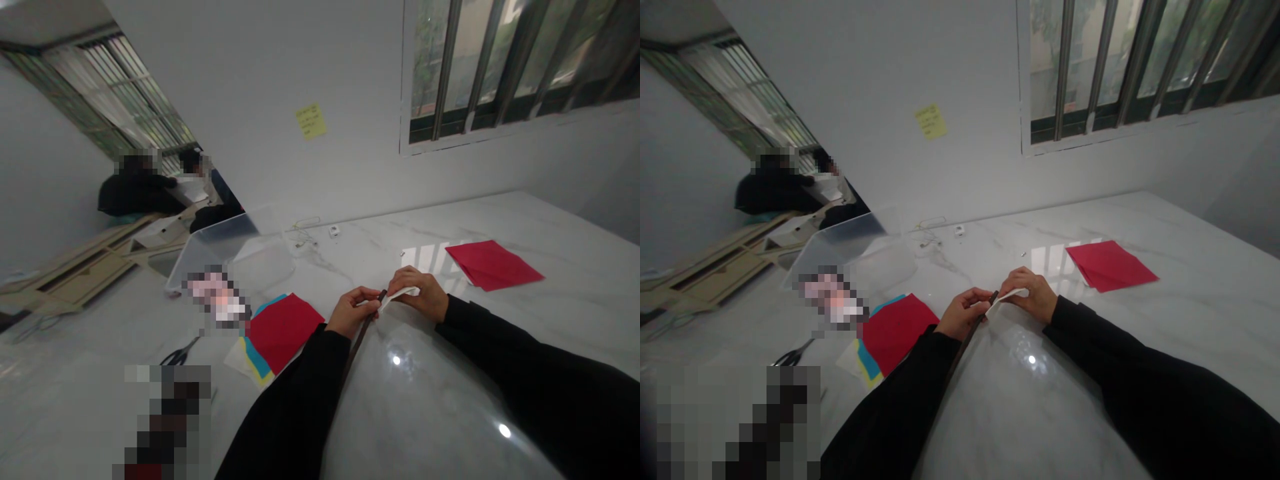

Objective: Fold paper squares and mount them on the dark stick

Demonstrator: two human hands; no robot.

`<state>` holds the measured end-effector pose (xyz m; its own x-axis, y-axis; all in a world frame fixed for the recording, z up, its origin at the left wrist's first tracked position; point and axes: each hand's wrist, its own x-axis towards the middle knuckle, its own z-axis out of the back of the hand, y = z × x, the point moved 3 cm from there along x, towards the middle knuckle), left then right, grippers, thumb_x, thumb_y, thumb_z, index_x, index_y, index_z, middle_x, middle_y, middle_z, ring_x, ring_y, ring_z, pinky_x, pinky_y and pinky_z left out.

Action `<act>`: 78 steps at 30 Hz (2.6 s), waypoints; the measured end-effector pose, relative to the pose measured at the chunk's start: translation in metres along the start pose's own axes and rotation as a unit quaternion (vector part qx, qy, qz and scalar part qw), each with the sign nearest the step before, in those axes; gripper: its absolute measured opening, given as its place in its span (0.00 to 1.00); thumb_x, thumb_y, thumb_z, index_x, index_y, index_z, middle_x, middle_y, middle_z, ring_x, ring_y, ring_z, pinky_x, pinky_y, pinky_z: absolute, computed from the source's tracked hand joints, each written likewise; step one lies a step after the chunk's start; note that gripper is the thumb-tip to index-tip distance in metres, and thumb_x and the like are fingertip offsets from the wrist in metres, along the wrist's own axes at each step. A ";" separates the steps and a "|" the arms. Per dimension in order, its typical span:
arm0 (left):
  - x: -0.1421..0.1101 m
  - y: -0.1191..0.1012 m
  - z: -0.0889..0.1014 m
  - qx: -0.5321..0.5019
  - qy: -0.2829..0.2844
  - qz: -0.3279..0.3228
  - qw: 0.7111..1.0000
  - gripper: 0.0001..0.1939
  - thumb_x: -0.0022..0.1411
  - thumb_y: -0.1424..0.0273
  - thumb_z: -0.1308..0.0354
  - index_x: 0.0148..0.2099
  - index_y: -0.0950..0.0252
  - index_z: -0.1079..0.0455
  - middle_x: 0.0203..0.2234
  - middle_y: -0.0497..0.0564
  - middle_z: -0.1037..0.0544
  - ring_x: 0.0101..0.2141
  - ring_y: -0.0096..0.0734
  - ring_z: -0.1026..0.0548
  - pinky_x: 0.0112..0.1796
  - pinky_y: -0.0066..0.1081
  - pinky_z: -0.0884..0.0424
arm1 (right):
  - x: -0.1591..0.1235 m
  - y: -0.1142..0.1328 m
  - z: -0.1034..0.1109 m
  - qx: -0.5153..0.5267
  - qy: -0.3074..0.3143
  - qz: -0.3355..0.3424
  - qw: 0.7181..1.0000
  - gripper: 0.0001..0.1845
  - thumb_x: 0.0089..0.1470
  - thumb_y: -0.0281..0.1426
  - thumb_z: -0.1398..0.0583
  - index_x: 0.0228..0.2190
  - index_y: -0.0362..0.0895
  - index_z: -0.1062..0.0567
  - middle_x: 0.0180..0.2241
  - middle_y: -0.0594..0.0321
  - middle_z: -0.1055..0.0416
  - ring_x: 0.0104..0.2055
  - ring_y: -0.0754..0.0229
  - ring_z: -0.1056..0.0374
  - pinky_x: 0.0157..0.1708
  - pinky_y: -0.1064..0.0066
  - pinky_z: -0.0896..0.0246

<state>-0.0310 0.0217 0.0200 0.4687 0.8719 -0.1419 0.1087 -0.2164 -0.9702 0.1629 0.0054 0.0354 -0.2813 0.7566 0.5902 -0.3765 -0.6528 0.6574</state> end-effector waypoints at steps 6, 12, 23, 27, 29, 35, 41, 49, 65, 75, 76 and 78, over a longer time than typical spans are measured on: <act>0.000 0.001 0.000 -0.011 0.003 -0.004 1.000 0.19 0.42 0.64 0.27 0.36 0.68 0.25 0.30 0.51 0.22 0.23 0.25 0.29 0.29 0.29 0.33 | 0.000 0.001 0.001 0.004 -0.001 -0.006 1.000 0.08 0.56 0.39 0.36 0.33 0.50 0.19 0.32 0.61 0.21 0.40 0.54 0.30 0.45 0.59 0.36; -0.001 0.002 0.000 -0.024 0.004 -0.005 1.000 0.20 0.42 0.64 0.27 0.36 0.68 0.25 0.31 0.51 0.22 0.24 0.24 0.28 0.30 0.29 0.33 | -0.001 0.000 0.000 0.003 0.003 -0.013 1.000 0.08 0.56 0.39 0.36 0.33 0.50 0.19 0.32 0.61 0.21 0.40 0.54 0.29 0.45 0.59 0.36; -0.002 0.002 0.000 -0.027 0.007 0.003 1.000 0.21 0.41 0.64 0.26 0.37 0.68 0.25 0.27 0.49 0.23 0.23 0.25 0.29 0.32 0.31 0.32 | -0.003 0.002 0.001 0.012 0.000 -0.022 1.000 0.09 0.56 0.41 0.37 0.32 0.51 0.19 0.33 0.60 0.21 0.41 0.53 0.29 0.45 0.57 0.35; -0.001 0.005 0.001 -0.025 0.008 0.008 1.000 0.22 0.41 0.63 0.26 0.38 0.68 0.25 0.27 0.49 0.23 0.23 0.25 0.29 0.33 0.32 0.32 | -0.003 0.002 0.001 0.008 0.005 -0.029 1.000 0.09 0.56 0.40 0.37 0.32 0.51 0.19 0.33 0.60 0.21 0.41 0.52 0.29 0.45 0.57 0.35; -0.001 0.006 0.001 -0.026 0.008 0.008 1.000 0.22 0.41 0.63 0.26 0.38 0.68 0.25 0.27 0.49 0.23 0.23 0.24 0.29 0.32 0.31 0.32 | -0.003 0.002 0.001 0.008 0.014 -0.038 0.999 0.09 0.56 0.40 0.37 0.32 0.50 0.19 0.33 0.60 0.21 0.41 0.52 0.29 0.46 0.58 0.35; -0.003 0.006 0.000 -0.028 0.016 0.002 0.999 0.22 0.39 0.62 0.26 0.35 0.68 0.26 0.27 0.48 0.25 0.24 0.23 0.30 0.29 0.27 0.35 | -0.008 -0.004 -0.004 0.084 0.024 -0.160 0.983 0.13 0.50 0.41 0.34 0.35 0.46 0.21 0.34 0.61 0.23 0.37 0.55 0.28 0.39 0.64 0.32; -0.004 0.007 0.000 -0.029 0.029 0.008 0.999 0.22 0.39 0.60 0.26 0.34 0.68 0.26 0.28 0.48 0.25 0.24 0.23 0.30 0.31 0.28 0.34 | -0.010 -0.006 -0.014 0.238 0.059 -0.240 0.939 0.17 0.48 0.41 0.33 0.37 0.43 0.22 0.34 0.61 0.23 0.36 0.56 0.27 0.37 0.67 0.31; -0.002 0.013 -0.001 -0.050 0.037 0.014 0.998 0.23 0.43 0.61 0.27 0.39 0.69 0.24 0.30 0.52 0.22 0.27 0.26 0.28 0.34 0.29 0.34 | -0.014 -0.020 -0.013 0.278 0.051 -0.303 0.910 0.17 0.46 0.41 0.31 0.36 0.44 0.19 0.35 0.59 0.20 0.38 0.52 0.24 0.42 0.62 0.29; 0.000 0.019 0.000 -0.028 0.053 0.027 0.998 0.28 0.44 0.63 0.27 0.47 0.68 0.24 0.39 0.59 0.19 0.37 0.34 0.23 0.41 0.32 0.31 | -0.010 -0.039 0.011 0.313 -0.053 -0.366 0.875 0.21 0.42 0.39 0.29 0.39 0.44 0.22 0.38 0.55 0.20 0.35 0.52 0.24 0.35 0.63 0.26; 0.002 0.020 0.003 -0.002 0.050 0.020 0.999 0.26 0.44 0.64 0.27 0.47 0.66 0.24 0.37 0.55 0.21 0.34 0.30 0.25 0.37 0.30 0.33 | 0.000 -0.026 0.038 -0.056 -0.110 -0.191 0.974 0.40 0.47 0.45 0.33 0.59 0.49 0.36 0.49 0.53 0.28 0.44 0.50 0.28 0.41 0.56 0.26; 0.002 0.020 0.002 -0.005 0.048 0.022 0.999 0.26 0.44 0.64 0.27 0.47 0.66 0.24 0.37 0.55 0.21 0.34 0.31 0.25 0.38 0.30 0.33 | 0.001 -0.022 0.040 -0.089 -0.110 -0.165 0.976 0.39 0.49 0.45 0.34 0.60 0.50 0.36 0.50 0.53 0.29 0.45 0.50 0.29 0.41 0.56 0.27; 0.001 0.019 0.002 -0.014 0.042 0.023 0.999 0.27 0.43 0.64 0.26 0.46 0.66 0.24 0.36 0.55 0.20 0.35 0.32 0.25 0.39 0.31 0.33 | 0.003 -0.014 0.041 -0.134 -0.105 -0.122 0.978 0.35 0.54 0.44 0.37 0.60 0.50 0.36 0.51 0.53 0.31 0.46 0.51 0.30 0.42 0.58 0.26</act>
<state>-0.0299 0.0196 0.0012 0.5460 0.8209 -0.1676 0.1093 -0.2681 -0.9572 0.2034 0.0153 0.0464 0.0226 0.8453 0.5338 -0.6359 -0.3998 0.6601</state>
